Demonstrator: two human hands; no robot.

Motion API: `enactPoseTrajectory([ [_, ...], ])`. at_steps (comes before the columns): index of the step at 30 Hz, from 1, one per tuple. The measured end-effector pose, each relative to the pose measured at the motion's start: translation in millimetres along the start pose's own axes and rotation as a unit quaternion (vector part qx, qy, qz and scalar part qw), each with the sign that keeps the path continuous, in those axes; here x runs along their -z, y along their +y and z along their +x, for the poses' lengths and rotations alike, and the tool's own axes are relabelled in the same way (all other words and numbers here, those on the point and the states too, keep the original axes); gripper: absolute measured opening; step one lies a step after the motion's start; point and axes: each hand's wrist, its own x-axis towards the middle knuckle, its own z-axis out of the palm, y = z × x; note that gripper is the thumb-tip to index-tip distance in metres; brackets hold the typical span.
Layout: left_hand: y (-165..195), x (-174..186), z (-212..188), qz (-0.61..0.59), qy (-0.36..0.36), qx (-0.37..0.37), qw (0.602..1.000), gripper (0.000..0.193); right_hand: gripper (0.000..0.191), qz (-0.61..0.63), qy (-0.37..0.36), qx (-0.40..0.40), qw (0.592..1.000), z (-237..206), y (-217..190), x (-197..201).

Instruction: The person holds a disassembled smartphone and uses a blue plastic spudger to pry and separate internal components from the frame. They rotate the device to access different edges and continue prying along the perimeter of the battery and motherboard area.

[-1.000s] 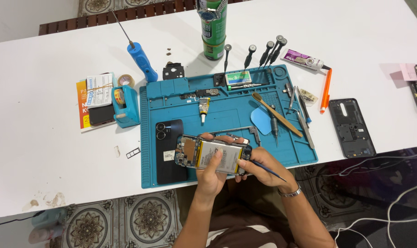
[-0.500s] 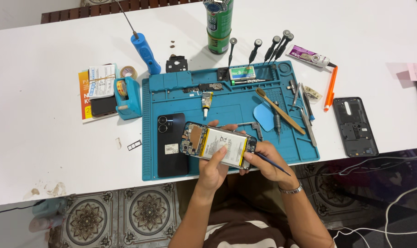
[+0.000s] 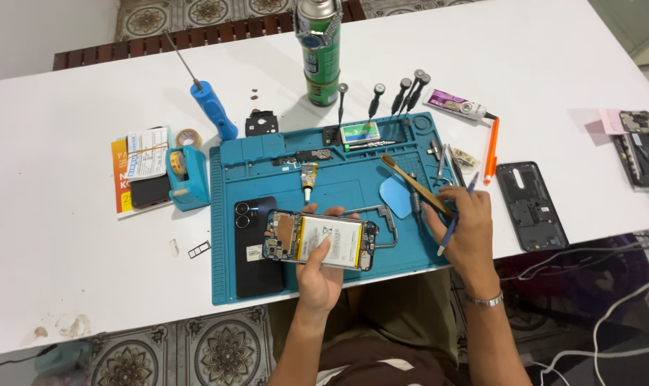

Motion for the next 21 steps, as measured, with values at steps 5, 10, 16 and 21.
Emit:
enactPoseTrajectory([
  [5, 0.3, -0.8, -0.1, -0.006, -0.005, 0.020, 1.000, 0.057, 0.024, 0.010, -0.054, -0.088, 0.995, 2.5, -7.6, 0.3],
  [10, 1.5, -2.4, 0.1, -0.005, -0.016, 0.030, 0.999, 0.060, 0.022, 0.019, -0.047, -0.058, 0.997, -2.0, -2.1, -3.8],
  [16, 2.9, -4.2, 3.1, 0.006, -0.020, 0.015, 1.000, 0.066, 0.022, 0.027, -0.049, -0.076, 0.996, -4.1, 6.9, -7.7],
  [21, 3.7, -3.8, 1.8, 0.021, -0.027, -0.002, 0.999, 0.068, 0.017, -0.024, 0.050, 0.004, 0.998, -8.3, 0.2, -4.3],
])
